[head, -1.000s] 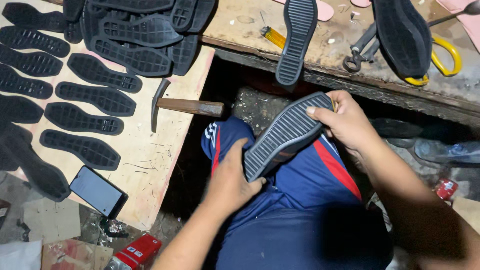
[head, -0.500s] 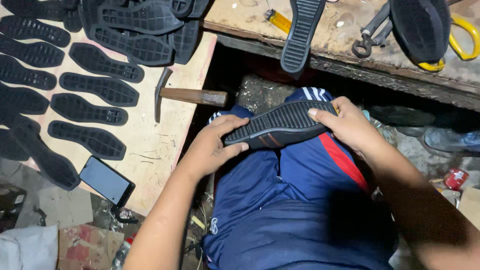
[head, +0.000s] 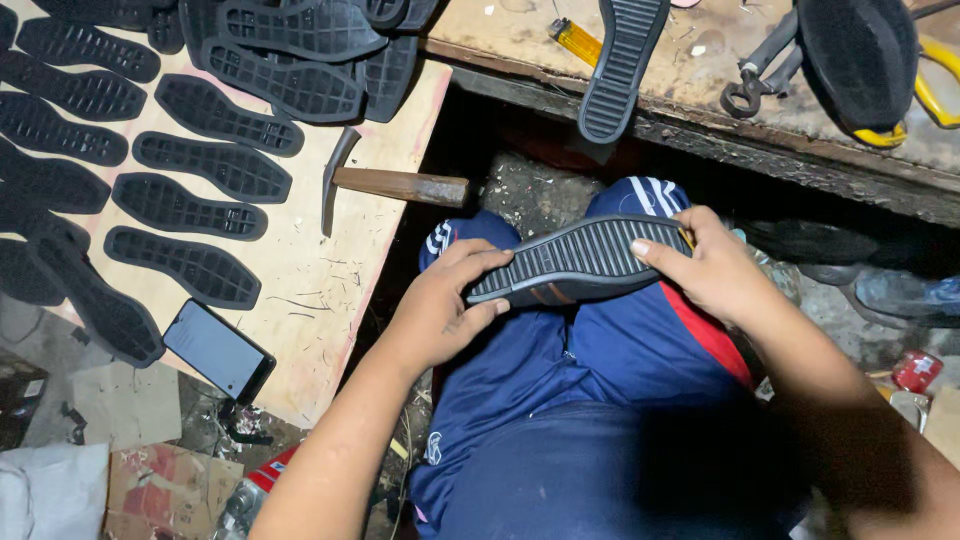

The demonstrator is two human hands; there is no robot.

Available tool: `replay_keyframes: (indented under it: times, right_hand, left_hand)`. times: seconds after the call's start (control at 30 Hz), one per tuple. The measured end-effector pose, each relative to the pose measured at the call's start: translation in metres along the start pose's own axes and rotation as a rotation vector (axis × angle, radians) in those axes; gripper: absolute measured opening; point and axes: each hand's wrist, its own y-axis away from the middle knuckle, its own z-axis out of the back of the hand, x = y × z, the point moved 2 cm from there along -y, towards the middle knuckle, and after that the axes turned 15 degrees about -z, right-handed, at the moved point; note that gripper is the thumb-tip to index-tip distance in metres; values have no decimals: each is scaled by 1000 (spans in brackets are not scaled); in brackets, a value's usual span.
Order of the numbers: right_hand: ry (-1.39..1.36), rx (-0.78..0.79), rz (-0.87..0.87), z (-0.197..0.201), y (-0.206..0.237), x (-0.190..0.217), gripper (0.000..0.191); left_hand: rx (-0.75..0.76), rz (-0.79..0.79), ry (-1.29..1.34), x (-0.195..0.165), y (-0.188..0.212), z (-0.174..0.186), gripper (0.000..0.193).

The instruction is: The person sits on the floor holding a sandal and uses a small stick-like blade to trim and clean the edge of the rubber sole, rotating the sandal to work around it. They set the finished sandal on a rack, pick up another sandal, and continue trimming the sole edge.

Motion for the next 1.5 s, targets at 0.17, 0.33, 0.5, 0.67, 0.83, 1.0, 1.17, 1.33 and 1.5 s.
replay_keyframes:
  times: [0.17, 0.33, 0.5, 0.67, 0.83, 1.0, 1.17, 1.33, 1.5]
  right_hand:
    - [133, -30, -7, 1, 15, 13, 62]
    - [179, -64, -9, -1, 37, 17, 69]
    - [247, -150, 171, -5, 42, 13, 74]
    - [65, -130, 169, -9, 29, 4, 73]
    - [181, -181, 254, -1, 16, 1, 73]
    - [172, -215, 288, 5, 9, 0, 78]
    - [111, -211, 357, 11, 13, -2, 74]
    - [171, -255, 353, 19, 13, -3, 67]
    - [131, -248, 396, 34, 15, 2, 66]
  left_hand:
    - [-33, -246, -500, -15, 0, -6, 44]
    - [0, 113, -316, -16, -4, -41, 27]
    - [-163, -19, -290, -13, -19, -69, 58]
    - [-202, -68, -391, -5, -38, -80, 64]
    - [-149, 112, -466, 0, -63, -93, 73]
    - [-158, 67, -432, -3, -81, -98, 65]
    - [-131, -38, -406, -16, -101, -111, 58]
    - [-22, 1, -242, -19, -129, -119, 54]
    - [141, 21, -155, -19, -152, -121, 39]
